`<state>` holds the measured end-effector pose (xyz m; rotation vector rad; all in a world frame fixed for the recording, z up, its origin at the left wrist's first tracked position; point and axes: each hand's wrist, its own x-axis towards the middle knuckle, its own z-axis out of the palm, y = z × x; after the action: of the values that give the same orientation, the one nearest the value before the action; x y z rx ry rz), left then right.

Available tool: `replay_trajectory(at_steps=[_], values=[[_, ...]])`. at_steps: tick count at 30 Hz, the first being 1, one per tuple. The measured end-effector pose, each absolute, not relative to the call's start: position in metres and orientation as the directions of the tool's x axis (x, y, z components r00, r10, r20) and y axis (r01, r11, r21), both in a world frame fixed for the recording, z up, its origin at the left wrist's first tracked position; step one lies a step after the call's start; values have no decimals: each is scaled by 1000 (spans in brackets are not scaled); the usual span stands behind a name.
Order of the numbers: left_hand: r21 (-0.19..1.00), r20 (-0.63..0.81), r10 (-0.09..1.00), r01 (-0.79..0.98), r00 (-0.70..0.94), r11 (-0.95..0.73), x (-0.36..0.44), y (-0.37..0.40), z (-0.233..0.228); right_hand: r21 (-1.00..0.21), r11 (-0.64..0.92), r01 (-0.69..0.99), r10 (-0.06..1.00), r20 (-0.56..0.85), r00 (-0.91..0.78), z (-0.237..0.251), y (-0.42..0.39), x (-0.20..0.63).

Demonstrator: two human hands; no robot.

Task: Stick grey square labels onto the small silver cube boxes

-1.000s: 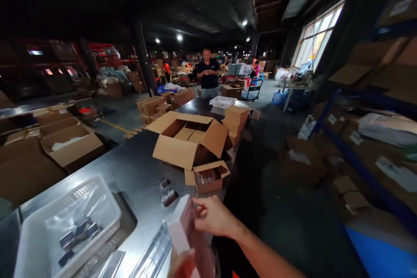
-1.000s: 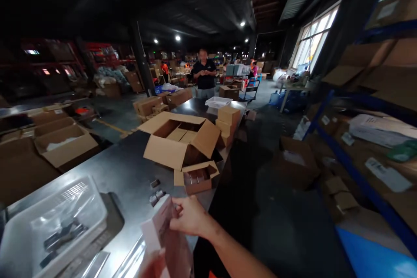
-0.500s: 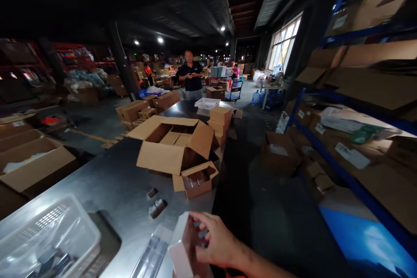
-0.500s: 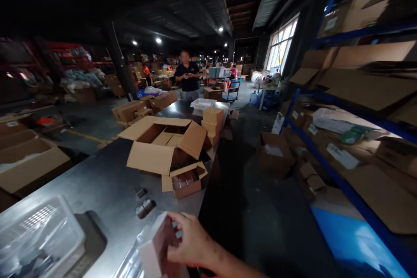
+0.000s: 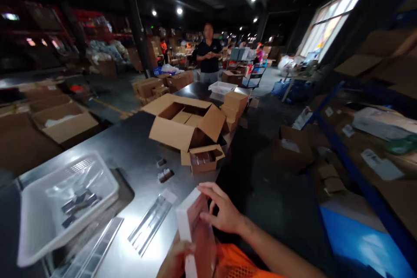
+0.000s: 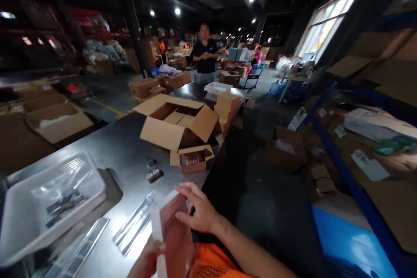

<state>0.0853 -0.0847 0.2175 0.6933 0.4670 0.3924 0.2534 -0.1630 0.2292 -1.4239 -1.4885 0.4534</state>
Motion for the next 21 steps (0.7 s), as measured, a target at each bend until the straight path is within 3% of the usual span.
replay_trajectory(at_steps=[6, 12, 17, 21], values=[[733, -387, 685, -245, 617, 635, 63, -95, 222, -796, 266, 543, 935, 350, 55, 236, -130, 273], [765, -420, 795, -301, 437, 570, 55, -100, 216, -765, 474, 437, 875, 465, -135, 241, -97, 278], [752, -405, 799, -335, 444, 568, 38, -96, 222, -703, 644, 302, 762, 555, -333, 262, -72, 263], [728, -428, 779, -335, 459, 598, 18, -91, 229, -580, 799, 160, 552, 601, -578, 281, -54, 243]])
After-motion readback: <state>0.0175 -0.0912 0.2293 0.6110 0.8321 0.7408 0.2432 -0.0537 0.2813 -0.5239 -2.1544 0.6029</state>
